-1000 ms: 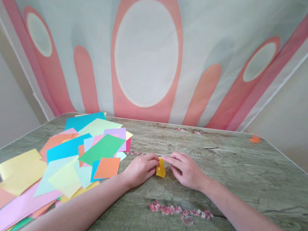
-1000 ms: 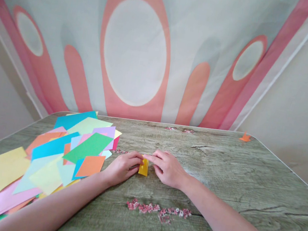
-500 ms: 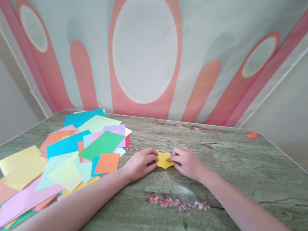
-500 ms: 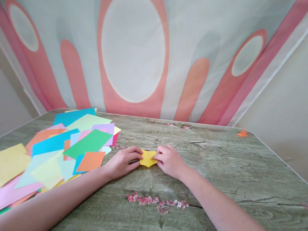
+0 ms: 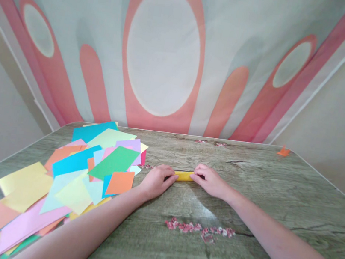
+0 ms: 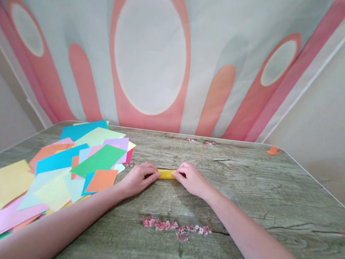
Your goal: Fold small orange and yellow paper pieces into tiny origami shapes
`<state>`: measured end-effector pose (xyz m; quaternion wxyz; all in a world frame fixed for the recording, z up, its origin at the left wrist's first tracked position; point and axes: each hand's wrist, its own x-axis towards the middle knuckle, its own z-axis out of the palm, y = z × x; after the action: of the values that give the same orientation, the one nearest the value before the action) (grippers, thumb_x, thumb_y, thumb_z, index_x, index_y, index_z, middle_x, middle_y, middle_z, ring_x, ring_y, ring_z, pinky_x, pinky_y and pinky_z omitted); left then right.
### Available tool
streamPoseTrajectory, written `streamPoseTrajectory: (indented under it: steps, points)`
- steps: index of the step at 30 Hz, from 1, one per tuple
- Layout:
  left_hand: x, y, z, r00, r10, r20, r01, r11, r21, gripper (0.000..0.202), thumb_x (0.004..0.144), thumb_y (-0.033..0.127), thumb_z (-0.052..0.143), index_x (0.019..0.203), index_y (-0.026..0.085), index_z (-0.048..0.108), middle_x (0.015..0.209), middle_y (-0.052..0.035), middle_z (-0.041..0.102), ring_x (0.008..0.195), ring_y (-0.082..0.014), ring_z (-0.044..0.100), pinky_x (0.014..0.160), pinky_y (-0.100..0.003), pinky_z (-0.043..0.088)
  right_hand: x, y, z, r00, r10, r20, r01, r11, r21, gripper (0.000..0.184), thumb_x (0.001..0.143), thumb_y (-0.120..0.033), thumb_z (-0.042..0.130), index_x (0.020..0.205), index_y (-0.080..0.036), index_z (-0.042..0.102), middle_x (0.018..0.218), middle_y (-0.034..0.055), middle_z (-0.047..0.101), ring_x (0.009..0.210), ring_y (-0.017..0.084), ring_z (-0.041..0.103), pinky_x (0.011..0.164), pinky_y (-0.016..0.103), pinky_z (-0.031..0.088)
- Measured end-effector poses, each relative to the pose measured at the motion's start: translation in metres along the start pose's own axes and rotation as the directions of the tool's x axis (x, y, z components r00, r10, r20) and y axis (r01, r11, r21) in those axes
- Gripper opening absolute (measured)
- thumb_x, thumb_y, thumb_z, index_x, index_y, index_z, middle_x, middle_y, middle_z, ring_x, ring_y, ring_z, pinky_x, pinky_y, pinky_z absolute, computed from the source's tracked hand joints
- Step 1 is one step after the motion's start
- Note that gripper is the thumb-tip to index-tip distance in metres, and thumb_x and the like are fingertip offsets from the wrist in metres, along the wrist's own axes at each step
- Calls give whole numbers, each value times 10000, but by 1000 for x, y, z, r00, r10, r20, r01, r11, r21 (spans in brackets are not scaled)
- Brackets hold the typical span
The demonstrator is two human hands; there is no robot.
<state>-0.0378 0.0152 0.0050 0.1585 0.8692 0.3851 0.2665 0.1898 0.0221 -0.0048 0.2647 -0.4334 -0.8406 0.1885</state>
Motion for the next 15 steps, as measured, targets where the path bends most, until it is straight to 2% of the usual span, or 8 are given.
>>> streamPoseTrajectory:
  steps: [3, 5, 7, 9, 12, 15]
  points:
    - [2, -4, 3, 994, -105, -9, 105, 994, -14, 272, 860, 313, 426, 750, 158, 621, 727, -25, 624, 691, -135, 565, 648, -237, 434, 4, 2, 10, 996, 53, -71, -56, 998, -42, 323, 857, -331, 468, 600, -165, 572, 682, 20, 525, 660, 133, 500, 635, 265, 390]
    - [4, -7, 6, 983, -180, -33, 178, 983, -46, 214, 842, 320, 457, 874, 171, 606, 727, -8, 624, 658, -128, 565, 613, -228, 431, 6, 1, 14, 991, 83, -102, -92, 992, -86, 307, 845, -315, 479, 591, -167, 565, 661, 16, 517, 640, 131, 493, 616, 261, 379]
    - [5, -8, 8, 977, -208, -50, 205, 976, -70, 241, 831, 309, 476, 1027, 194, 559, 746, 6, 622, 651, -123, 566, 615, -229, 437, 7, 0, 16, 988, 97, -122, -112, 986, -126, 276, 828, -296, 498, 590, -170, 561, 649, 13, 511, 628, 131, 489, 607, 259, 371]
    - [5, -6, 7, 984, -166, -65, 165, 986, -25, 255, 838, 299, 469, 1062, 210, 554, 777, -2, 608, 693, -130, 563, 654, -244, 441, 8, -2, 17, 986, 101, -130, -121, 981, -152, 256, 816, -281, 509, 588, -172, 550, 644, 10, 503, 623, 129, 486, 601, 256, 367]
    - [3, 7, 1, 993, -51, -103, 68, 984, 165, 236, 855, 315, 445, 978, 209, 617, 883, -51, 567, 834, -174, 536, 749, -302, 425, 7, -2, 17, 986, 100, -130, -121, 978, -168, 258, 822, -274, 497, 587, -172, 529, 646, 8, 493, 625, 128, 483, 590, 250, 361]
    - [-3, 25, -4, 998, 28, -50, -11, 951, 309, 254, 862, 312, 438, 1062, 237, 576, 1062, -68, 540, 992, -221, 488, 845, -379, 374, 6, -1, 18, 988, 90, -125, -111, 979, -171, 259, 830, -280, 482, 597, -172, 518, 650, 8, 491, 636, 131, 481, 594, 250, 359]
